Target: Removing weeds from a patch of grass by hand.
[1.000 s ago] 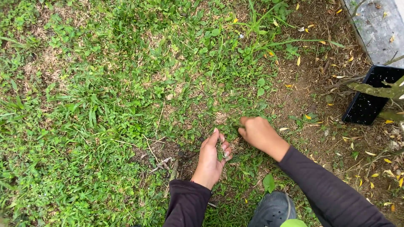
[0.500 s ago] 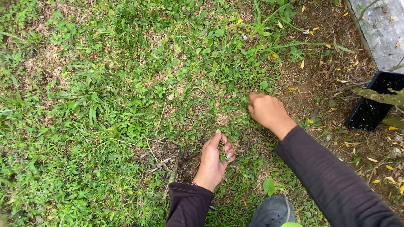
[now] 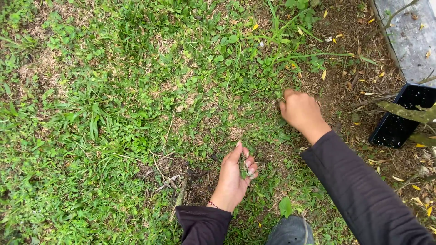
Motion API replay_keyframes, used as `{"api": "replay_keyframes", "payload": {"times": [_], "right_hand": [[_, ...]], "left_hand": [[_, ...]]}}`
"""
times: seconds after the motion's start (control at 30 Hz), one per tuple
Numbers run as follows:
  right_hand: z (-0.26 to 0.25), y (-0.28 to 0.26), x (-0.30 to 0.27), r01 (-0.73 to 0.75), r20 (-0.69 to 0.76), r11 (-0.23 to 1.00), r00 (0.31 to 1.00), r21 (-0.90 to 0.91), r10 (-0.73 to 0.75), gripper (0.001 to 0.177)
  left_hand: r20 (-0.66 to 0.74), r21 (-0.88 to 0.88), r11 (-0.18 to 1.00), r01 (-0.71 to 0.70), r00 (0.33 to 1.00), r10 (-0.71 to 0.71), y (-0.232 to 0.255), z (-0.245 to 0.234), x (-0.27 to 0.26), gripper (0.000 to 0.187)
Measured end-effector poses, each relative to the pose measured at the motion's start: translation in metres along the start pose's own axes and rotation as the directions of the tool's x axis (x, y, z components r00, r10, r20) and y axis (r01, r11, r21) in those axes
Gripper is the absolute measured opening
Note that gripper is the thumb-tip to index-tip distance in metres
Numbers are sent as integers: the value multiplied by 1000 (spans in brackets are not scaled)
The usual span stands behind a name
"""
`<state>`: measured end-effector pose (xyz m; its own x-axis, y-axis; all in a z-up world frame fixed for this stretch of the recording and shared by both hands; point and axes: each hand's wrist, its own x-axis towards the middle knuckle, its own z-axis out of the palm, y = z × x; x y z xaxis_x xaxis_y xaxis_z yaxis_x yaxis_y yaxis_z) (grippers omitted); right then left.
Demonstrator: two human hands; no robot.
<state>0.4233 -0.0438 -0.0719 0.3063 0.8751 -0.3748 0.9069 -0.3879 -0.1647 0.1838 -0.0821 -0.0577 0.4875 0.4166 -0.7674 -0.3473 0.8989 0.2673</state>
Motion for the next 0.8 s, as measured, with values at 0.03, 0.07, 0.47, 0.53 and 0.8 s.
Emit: {"api": "replay_keyframes", "payload": {"times": [0.03,0.07,0.47,0.53,0.8], "right_hand": [[0,1,-1,2,3,1000,1000,1,-2,16],[-1,2,-2,33,-6,999,999,27,-33,15],[-28,24,-1,-27,12,981,1000,191,26,24],[-30,11,6,-46,123,994,992,96,34,36],[-4,21,-1,176,-98,979,981,99,-166,14]], "left_hand": [[-4,-1,1000,0,1000,0,0,1,-2,33],[-2,14,1000,7,1000,-7,0,3,-3,34],[71,-120,993,21,997,-13,-7,22,-8,33],[74,-127,992,14,997,-4,-7,24,-12,34],[48,-168,985,-46,997,55,-3,22,-24,33]]}}
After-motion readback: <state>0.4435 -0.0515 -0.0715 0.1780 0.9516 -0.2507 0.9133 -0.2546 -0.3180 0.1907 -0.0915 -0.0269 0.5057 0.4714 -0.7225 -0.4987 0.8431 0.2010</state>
